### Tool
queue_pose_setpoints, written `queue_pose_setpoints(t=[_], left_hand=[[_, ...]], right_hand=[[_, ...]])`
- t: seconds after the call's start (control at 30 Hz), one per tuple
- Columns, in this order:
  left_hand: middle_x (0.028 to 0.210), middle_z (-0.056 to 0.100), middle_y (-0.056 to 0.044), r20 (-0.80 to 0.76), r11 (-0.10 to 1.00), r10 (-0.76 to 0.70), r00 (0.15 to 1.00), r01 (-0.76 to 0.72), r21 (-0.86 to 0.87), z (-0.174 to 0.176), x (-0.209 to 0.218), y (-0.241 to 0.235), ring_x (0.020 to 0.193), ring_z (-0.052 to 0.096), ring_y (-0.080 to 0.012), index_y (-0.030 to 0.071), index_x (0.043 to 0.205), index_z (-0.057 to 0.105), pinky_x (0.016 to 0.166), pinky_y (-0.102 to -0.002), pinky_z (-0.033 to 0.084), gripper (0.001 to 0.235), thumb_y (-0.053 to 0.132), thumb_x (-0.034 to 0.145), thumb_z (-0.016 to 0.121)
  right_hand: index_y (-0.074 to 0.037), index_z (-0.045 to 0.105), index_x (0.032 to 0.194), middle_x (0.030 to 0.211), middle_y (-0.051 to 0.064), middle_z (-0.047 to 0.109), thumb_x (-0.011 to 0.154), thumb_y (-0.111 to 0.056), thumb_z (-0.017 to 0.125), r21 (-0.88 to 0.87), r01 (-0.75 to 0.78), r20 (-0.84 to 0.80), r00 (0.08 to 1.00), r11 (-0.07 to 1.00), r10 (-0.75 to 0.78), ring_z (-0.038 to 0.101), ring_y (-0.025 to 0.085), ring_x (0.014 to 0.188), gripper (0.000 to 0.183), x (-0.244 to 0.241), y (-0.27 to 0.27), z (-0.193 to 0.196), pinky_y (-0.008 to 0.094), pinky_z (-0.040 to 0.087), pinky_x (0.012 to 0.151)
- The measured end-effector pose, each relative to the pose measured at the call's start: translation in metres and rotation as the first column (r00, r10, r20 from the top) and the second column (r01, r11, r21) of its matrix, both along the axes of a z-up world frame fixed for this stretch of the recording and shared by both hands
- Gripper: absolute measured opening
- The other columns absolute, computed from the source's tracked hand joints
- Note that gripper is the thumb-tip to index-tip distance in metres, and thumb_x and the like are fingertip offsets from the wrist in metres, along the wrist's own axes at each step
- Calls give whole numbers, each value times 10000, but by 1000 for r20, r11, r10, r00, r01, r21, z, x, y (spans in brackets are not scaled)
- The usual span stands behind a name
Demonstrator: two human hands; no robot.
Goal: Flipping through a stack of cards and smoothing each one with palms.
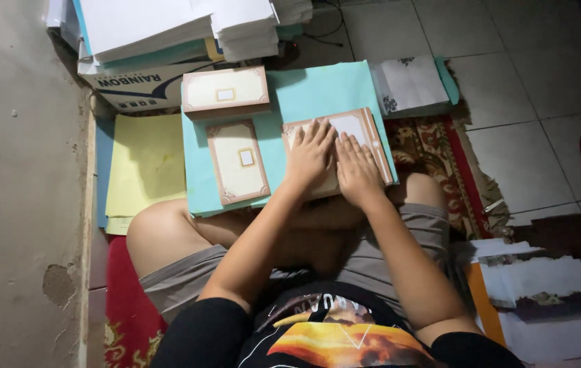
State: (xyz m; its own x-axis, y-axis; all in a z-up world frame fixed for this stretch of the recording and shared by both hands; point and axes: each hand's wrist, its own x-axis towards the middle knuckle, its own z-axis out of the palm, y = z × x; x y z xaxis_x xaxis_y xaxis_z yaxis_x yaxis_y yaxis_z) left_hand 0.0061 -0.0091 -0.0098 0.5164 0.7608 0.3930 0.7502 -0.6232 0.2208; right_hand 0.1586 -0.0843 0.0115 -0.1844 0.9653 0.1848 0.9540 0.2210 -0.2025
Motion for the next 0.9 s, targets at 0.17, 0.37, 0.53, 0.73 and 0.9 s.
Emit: queue_pose_setpoints(t=[0.17, 0.37, 0.53, 0.73, 0.9], left_hand=[[1567, 499, -67, 29, 999, -20, 999, 19, 36, 10, -11, -42, 1476, 412, -335, 176, 1472, 533, 1180, -605, 293, 598, 349, 902, 586], [1565, 491, -80, 4, 996, -83, 997, 82, 34, -9, -8, -57, 1500, 362, -373, 180, 1342, 582, 1192, -671, 221, 557, 415, 839, 636], [1620, 394, -49, -87, 984, -137, 987, 126, -123, 3, -17, -62, 1516, 319, -364, 225, 1351, 494, 1193, -733, 179, 749, 630, 749, 682], [1613, 429, -76, -95, 979, -171, 981, 159, -127, 19, -31, -75, 1479, 406, -355, 176, 1396, 506, 1178, -722, 230, 575, 444, 914, 668], [1585, 473, -51, -55, 951, -252, 966, 237, -199, 23, -50, -81, 1495, 406, -323, 257, 1548, 398, 1156, -739, 262, 598, 303, 976, 564]], right_hand=[[-28, 347, 1591, 1654, 220, 333, 1049, -192, 377, 38, 26, -49, 999, 999, -25, 308, 367, 1531, 567, 0, 0, -2, 527, 206, 1237], [-39, 448, 1541, 1628, 210, 395, 1049, -146, 379, 61, 49, -191, 981, 997, -36, 347, 375, 1511, 509, 9, 4, -4, 531, 244, 1218], [-73, 530, 1498, 1613, 182, 433, 1025, -97, 414, 33, 62, -334, 941, 997, -48, 363, 369, 1503, 488, 22, 18, -29, 544, 264, 1206], [-94, 579, 1457, 1586, 174, 479, 999, -78, 435, 150, 147, -257, 961, 978, -105, 423, 358, 1473, 480, 6, 14, -20, 517, 290, 1208], [-52, 596, 1441, 1547, 227, 511, 980, -90, 486, 267, 160, -118, 984, 950, -132, 471, 387, 1435, 475, -1, 9, -22, 516, 338, 1176]])
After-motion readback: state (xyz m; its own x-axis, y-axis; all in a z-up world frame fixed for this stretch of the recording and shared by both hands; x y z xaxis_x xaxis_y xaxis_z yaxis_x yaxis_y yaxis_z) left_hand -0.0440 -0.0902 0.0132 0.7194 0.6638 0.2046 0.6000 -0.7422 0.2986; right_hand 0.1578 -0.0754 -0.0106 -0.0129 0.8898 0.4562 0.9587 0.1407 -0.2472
